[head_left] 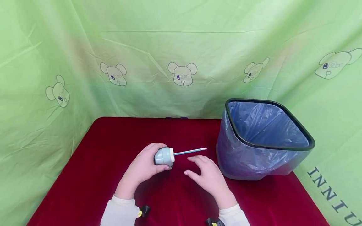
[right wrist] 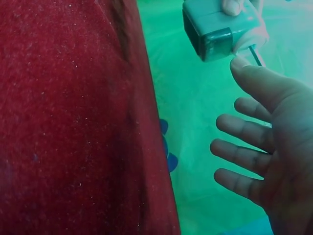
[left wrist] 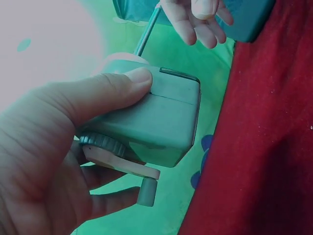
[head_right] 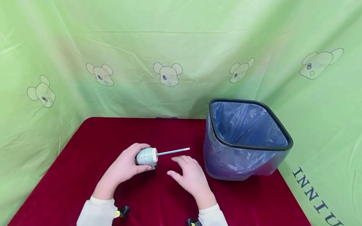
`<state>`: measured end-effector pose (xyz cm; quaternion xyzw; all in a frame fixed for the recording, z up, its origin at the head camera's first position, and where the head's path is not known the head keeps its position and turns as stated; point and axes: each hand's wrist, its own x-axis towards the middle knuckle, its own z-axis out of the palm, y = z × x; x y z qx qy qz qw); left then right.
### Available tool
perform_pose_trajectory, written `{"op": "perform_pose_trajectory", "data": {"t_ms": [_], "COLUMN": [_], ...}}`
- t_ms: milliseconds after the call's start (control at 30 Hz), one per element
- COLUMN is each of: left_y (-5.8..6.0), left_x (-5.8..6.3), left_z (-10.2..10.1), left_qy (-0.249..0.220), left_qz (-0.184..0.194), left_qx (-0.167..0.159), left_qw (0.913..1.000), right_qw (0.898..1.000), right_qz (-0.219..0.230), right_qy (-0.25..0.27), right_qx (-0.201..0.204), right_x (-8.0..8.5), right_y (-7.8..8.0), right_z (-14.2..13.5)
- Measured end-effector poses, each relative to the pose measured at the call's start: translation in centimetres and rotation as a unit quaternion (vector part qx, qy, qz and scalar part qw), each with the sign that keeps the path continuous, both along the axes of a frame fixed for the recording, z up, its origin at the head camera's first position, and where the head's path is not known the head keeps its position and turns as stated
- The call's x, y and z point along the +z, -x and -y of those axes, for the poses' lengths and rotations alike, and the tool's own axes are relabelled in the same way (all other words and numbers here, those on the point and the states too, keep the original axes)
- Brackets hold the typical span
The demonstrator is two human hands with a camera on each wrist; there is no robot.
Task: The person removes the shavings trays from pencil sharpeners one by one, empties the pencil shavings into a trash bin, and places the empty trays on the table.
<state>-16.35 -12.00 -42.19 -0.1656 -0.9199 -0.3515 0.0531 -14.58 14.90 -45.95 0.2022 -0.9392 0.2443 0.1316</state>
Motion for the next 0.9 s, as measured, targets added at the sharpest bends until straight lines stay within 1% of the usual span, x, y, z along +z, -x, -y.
{"op": "perform_pose_trajectory", "data": {"t_ms": [100, 267, 467, 567, 667, 767, 900], "left_y": [-0.01, -0.11, -0.26, -0.3, -0.42, -0.63, -0.8], "left_x": [0.04, -0.1, -0.15, -0.18, -0.18, -0.03, 0.07], "left_z": [0.07, 0.12, 0.1, 0.05, -0.02, -0.15, -0.33], "left_qy": [-0.011, -0.026, -0.044, -0.053, -0.064, -0.072, -0.071], "left_qz": [-0.005, -0.001, 0.0, 0.002, 0.002, 0.0, -0.006], "left_qx": [-0.009, -0.019, -0.026, -0.031, -0.037, -0.045, -0.057], "left_qw": [0.9999, 0.9995, 0.9987, 0.9981, 0.9973, 0.9964, 0.9958], "right_qw": [1.0, 0.998, 0.992, 0.988, 0.986, 0.986, 0.984], "right_qz": [0.017, 0.051, 0.102, 0.119, 0.125, 0.122, 0.119], "right_qy": [0.021, 0.047, 0.079, 0.095, 0.105, 0.11, 0.122], "right_qx": [-0.003, -0.001, 0.009, 0.018, 0.031, 0.039, 0.045], "right_x": [0.04, 0.0, -0.18, -0.24, -0.22, -0.23, -0.18], "right_y": [-0.01, 0.01, -0.09, -0.13, -0.11, -0.04, 0.02], "right_z": [-0.05, -0.01, 0.03, 0.11, 0.24, 0.39, 0.56]}}
